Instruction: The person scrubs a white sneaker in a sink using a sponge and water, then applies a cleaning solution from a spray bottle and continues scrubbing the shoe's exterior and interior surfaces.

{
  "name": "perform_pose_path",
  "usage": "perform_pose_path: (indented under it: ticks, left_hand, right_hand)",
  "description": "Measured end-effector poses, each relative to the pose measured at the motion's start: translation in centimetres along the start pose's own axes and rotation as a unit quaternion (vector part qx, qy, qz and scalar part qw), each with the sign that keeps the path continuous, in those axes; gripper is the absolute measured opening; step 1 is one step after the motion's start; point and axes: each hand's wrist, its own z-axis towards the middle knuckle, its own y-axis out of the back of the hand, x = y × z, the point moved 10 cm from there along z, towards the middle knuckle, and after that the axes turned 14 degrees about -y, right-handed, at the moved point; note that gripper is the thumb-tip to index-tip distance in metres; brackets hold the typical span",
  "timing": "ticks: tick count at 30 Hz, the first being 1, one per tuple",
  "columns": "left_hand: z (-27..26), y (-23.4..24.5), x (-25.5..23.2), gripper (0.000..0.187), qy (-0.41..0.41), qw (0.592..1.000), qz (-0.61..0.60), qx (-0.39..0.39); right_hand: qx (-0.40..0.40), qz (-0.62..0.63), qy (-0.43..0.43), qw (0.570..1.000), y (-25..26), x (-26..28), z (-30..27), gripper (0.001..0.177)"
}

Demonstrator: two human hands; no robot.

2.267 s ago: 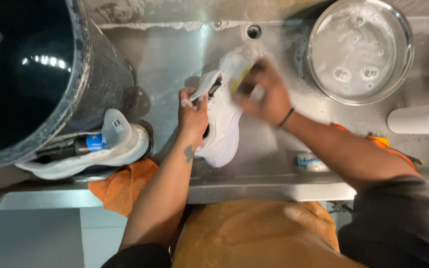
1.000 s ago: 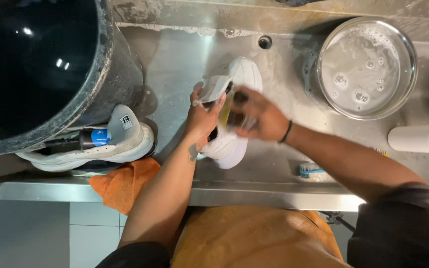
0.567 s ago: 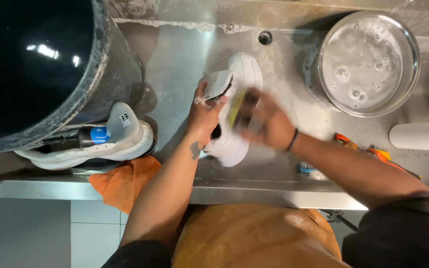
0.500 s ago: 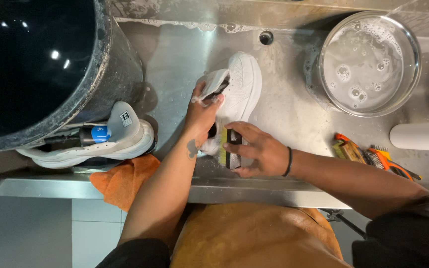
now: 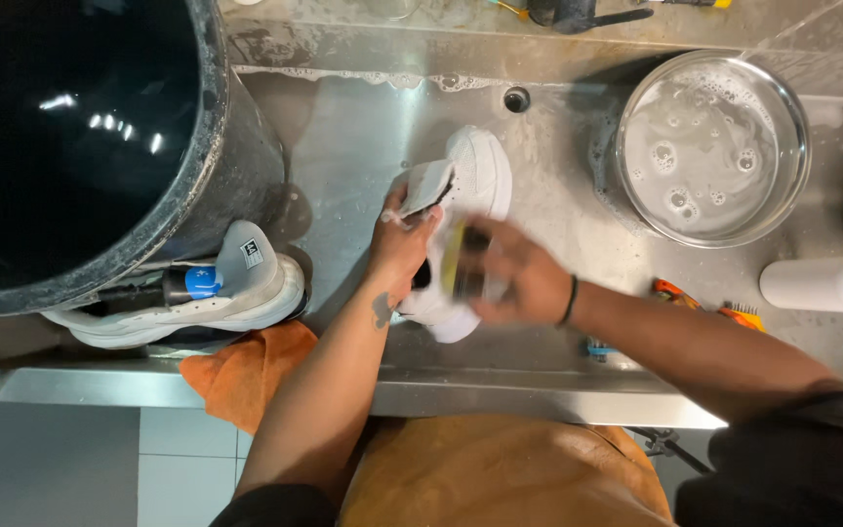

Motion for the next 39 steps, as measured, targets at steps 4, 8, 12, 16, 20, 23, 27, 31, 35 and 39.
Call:
perform_pose_path:
  ticks: [4,8,12,16,20,23,27,31,35,39]
  left_hand:
    - [0.0,0.3,2.1,0.063,0.022,1.000,-0.011,-0.011]
    - [-0.3,-0.1,0.4,0.062,-0.008,0.997,-0.080,-0.007]
    - [-0.6,0.1,0.9,0.065,0.010,1.000,-0.023,0.011]
    - [-0.2,0.1,0.1,0.067,0.013,1.000,0.010,0.014]
    - [0.0,0.0,1.4,0.072,0.042,0.999,-0.013,0.005]
    - [-0.8,-1.0,-0.6,0.065,0.030,0.999,0.007,0.033]
    - [-0.7,-0.7,0.3,0.062,0.001,0.999,0.001,0.054]
    - [-0.6,-0.7,1.1,0.067,0.021,0.999,0.023,0.022]
    - [0.9,0.4,3.2,0.062,0.022,1.000,-0.007,0.003]
    - [1.0,0.5,4.0,0.046,-0.071,0.990,-0.114,-0.037]
  right_hand:
    - [0.038,0.065,-0.033,0.997,0.9,-3.5,2.5,0.048]
    - [0.041,0.086,0.006,0.995,-1.4,0.7,0.6,0.057]
    - [0.081,0.170,0.061,0.980,-0.6,-1.3,1.8,0.043]
    - [0.017,0.038,-0.026,0.999,0.0,-0.5,2.4,0.053]
    - [0.038,0.137,0.074,0.987,-0.3,-2.7,3.5,0.038]
    - [-0.016,0.039,-0.058,0.997,1.9,-6.3,5.5,0.043]
    - [0.091,0.069,-0.062,0.992,-1.7,-0.3,1.4,0.052]
    - [0.008,0.035,-0.078,0.996,0.0,-5.1,3.7,0.050]
    - [0.102,0.124,-0.021,0.987,-1.7,5.7,-2.3,0.049]
    - [-0.008,-0.019,0.016,1.000,4.9,-3.2,-0.8,0.054]
